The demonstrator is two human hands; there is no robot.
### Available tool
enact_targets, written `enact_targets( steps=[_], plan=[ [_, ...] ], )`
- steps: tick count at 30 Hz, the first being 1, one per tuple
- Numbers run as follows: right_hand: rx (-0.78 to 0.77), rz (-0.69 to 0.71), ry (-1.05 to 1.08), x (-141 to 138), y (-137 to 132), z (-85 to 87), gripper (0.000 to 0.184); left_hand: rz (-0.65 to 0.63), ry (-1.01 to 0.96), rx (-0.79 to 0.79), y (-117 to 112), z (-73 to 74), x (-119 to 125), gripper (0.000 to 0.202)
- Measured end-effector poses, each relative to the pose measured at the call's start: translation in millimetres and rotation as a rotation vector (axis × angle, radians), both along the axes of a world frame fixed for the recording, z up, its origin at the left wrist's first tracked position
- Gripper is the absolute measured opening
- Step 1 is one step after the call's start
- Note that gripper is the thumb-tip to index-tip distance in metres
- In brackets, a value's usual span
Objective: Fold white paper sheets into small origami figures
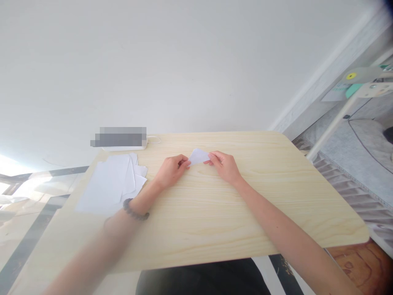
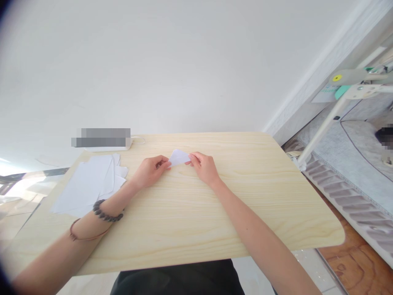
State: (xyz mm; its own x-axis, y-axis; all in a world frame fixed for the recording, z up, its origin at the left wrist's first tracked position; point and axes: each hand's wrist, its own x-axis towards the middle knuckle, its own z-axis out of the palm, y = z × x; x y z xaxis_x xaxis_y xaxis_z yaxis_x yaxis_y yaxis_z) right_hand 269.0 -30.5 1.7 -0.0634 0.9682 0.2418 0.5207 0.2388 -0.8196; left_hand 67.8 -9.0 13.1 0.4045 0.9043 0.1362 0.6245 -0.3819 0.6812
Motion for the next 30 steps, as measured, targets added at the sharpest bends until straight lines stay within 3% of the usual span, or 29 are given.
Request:
enact_targets(
  steps=[9,30],
  plan=[
    [-0.014,-0.016,0.025,0.0,-0.5,-1.3,0.029,-0.016,-0.093,-0.119,-2.0,-0.2,-2.3,0.037],
    [-0.036,0.008,0.11,-1.1,-1.2,0.5,0.027,0.011,-0.055,-0.093,-0.4,1.8,-4.7,0.047]
  ],
)
